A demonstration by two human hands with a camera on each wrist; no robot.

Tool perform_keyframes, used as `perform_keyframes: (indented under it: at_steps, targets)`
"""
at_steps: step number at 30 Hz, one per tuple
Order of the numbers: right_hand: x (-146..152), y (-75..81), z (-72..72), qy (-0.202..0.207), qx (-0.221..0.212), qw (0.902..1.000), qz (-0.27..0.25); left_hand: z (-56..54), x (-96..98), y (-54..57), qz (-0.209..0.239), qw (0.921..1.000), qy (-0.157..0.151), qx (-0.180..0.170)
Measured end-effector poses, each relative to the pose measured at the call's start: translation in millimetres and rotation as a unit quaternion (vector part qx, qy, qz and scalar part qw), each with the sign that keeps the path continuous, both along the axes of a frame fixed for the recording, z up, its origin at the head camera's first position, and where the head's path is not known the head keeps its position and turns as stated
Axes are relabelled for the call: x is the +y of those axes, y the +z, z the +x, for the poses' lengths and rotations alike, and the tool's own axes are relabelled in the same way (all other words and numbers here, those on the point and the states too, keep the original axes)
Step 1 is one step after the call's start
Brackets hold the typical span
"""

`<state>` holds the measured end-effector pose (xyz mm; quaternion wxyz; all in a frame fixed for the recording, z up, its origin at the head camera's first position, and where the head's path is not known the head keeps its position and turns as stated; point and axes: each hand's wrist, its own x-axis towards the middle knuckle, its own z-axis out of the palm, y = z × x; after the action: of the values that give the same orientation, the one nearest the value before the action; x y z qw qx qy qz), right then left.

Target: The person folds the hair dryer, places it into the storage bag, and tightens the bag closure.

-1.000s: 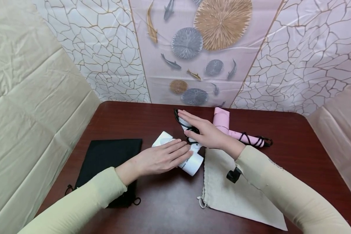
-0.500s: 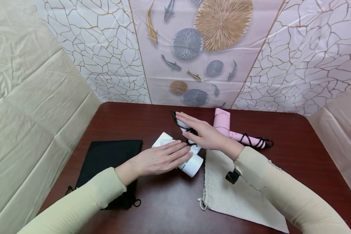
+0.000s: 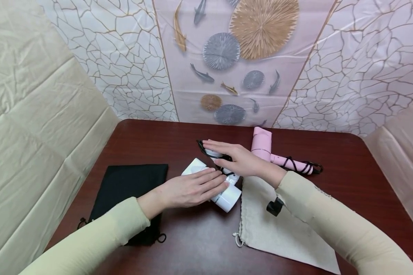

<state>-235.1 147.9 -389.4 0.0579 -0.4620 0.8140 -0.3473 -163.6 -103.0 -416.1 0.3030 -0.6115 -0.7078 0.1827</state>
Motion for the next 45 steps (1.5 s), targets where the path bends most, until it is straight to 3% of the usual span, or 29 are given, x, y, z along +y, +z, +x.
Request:
perform_keyframes:
  at_steps: [8,15,25,36,45]
  targets:
    - [-1.8,0.7,-3.9,0.014,-0.034,0.9993,0.008,0.6,0.9,-3.3,0.013,0.9998,-0.012,-0.008]
    - [-3.8,-1.3,-5.1,0.023,-0.042,0.9986,0.023,3.7,1.9,-3.8,0.006,0.9997,0.005,-0.025]
    - [-9.5,0.6,-11.6,0.057,-0.035,0.9973,0.029,0.9,2.3,-3.6,0.015,0.9999,-0.003,-0.007]
    - [5.0,13.6,-7.8,-0.004,-0.048,0.9988,0.011,-5.1,-1.9,3.2,0.010,0.9988,0.023,-0.043]
    - [32.8,19.2,10.1,-0.055,-0.053,0.9957,0.052,-10.7,-13.9,4.5,0.032,0.9915,0.039,-0.120]
